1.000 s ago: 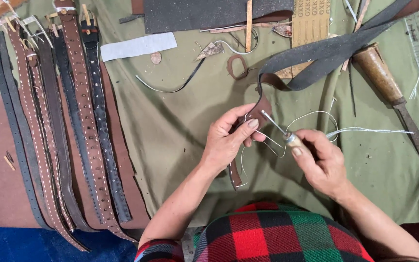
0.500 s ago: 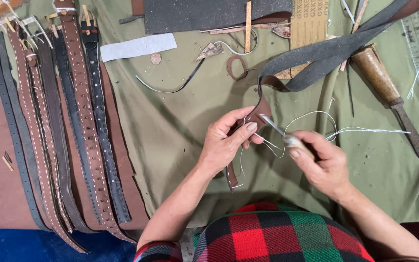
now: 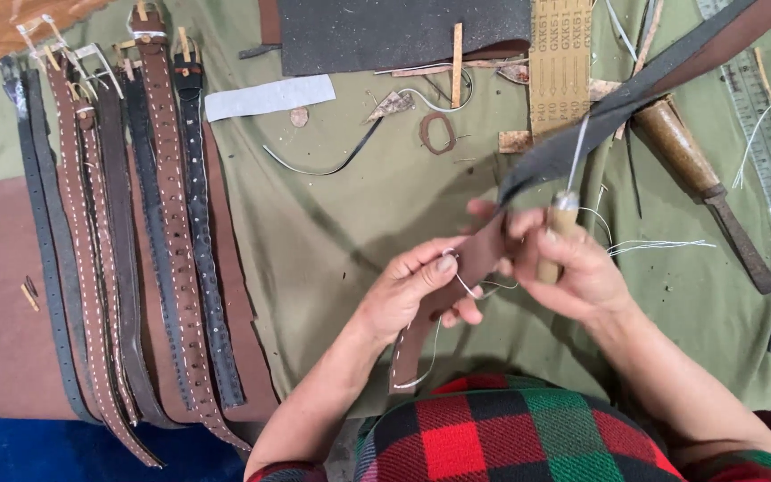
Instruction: Hand-stitching a leather belt using an awl and thread in a workshop environment.
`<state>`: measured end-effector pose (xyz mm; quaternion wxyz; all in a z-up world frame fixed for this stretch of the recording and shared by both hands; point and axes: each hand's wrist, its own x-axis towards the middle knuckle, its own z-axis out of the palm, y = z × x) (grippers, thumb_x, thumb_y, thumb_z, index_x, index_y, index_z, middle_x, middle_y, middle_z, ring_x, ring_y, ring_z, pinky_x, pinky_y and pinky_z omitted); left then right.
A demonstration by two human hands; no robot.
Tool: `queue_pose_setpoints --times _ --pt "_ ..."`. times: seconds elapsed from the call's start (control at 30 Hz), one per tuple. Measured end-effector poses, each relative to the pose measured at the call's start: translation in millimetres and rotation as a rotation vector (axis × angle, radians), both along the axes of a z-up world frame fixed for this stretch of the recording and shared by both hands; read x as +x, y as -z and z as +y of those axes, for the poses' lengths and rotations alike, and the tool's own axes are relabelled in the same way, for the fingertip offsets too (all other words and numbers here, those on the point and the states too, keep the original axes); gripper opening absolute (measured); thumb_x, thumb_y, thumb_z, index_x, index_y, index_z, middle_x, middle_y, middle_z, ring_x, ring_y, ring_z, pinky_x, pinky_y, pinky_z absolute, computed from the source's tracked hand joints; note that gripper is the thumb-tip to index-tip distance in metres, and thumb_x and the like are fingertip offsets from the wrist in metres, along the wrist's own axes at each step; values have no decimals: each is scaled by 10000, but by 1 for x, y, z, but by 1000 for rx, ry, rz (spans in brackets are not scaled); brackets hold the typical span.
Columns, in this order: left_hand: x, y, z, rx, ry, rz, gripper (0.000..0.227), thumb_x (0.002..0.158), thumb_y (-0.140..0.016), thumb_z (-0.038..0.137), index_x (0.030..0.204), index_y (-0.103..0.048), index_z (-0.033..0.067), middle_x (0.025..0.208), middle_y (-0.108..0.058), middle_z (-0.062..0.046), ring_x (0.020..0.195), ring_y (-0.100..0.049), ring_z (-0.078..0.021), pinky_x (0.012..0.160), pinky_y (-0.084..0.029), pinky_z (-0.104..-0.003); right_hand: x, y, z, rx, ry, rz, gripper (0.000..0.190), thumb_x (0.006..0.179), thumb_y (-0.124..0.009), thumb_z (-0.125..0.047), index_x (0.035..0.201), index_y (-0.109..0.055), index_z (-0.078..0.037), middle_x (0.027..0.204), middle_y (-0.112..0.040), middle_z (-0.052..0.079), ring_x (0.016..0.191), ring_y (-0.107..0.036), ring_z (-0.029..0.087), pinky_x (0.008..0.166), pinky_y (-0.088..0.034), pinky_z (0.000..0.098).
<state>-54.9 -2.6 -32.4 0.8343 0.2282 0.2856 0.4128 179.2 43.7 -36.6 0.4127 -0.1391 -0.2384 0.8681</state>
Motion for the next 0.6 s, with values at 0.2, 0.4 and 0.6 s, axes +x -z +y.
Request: queue_pose_setpoints --times 0.2,0.4,0.6 --pt "-10 1 -14 -216 42 -139 463 1051 -596 188 1477 -507 31 976 -717 -250 715 -754 -336 469 -476 -266 31 6 39 -244 435 -248 121 912 -713 -132 994 -726 -221 1141 -727 112 1061 -705 283 605 -509 345" --pt "-25 -6 -6 -181 104 97 431 1006 -641 196 1402 -567 45 923 -729 -202 718 -752 -322 486 -496 -265 135 -8 55 -158 897 -365 178 873 -834 -137 1026 -772 -202 1040 -753 -70 1033 -716 82 1000 -578 185" --pt "-22 -7 8 14 303 224 418 1039 -561 191 1426 -567 33 971 -714 -214 778 -760 -283 526 -504 -255 213 24 64 -255 945 143 464 1075 -530 -17 1510 -632 108 1654 -630 205 1630 -558 288 1294 -549 375"
